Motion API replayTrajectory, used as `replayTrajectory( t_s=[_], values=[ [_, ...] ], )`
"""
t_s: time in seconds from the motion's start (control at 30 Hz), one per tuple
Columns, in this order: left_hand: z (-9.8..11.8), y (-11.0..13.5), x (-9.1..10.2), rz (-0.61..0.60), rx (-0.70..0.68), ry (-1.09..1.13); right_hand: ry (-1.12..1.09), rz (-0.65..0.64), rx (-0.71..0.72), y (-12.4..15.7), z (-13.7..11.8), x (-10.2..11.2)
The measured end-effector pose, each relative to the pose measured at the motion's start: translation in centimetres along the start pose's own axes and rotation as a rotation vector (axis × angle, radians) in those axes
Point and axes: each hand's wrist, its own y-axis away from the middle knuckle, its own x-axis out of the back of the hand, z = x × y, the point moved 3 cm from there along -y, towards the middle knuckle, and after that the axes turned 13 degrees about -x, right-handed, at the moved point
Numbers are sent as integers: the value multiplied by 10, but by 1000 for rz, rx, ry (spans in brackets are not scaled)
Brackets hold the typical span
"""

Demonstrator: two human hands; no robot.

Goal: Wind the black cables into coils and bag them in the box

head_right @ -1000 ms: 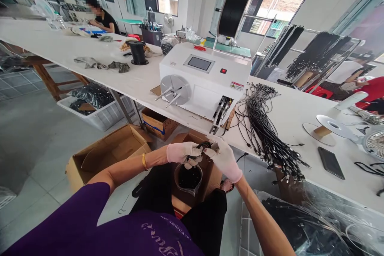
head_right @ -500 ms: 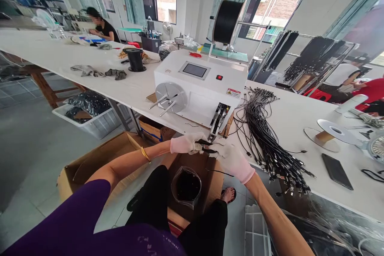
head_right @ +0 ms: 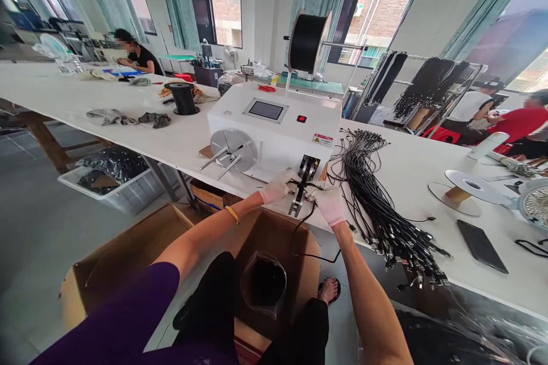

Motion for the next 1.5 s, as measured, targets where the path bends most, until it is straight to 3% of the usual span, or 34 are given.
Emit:
replayTrajectory(
  t_s=[0.1,0.23,0.33,0.57,0.7,0.83,1.0,1.13,1.23,1.3,1.5],
  values=[
    [-17,-18,4,-16,-96,-130,-67,60,1,-25,14,2],
    [-41,-26,6,-68,-339,-569,-125,108,28,-47,33,4],
    [-58,-30,5,-117,-422,-758,-159,135,48,-56,43,4],
    [-64,-31,6,-21,-452,-639,-230,165,44,-57,52,-1],
    [-48,-26,6,77,-411,-472,-252,99,-12,-50,45,-4],
    [-26,-18,4,100,-340,-387,-255,12,-88,-39,30,-3],
    [9,27,1,42,-309,-292,-332,-6,-118,1,15,-3],
    [28,89,7,-55,-204,46,-297,-82,-61,59,13,-13],
    [19,127,6,-12,100,424,-96,-178,-16,98,14,-27],
    [8,149,-6,-73,289,607,54,-226,19,118,15,-38],
    [-1,207,-56,-325,494,928,231,-367,-15,156,30,-58]
  ],
)
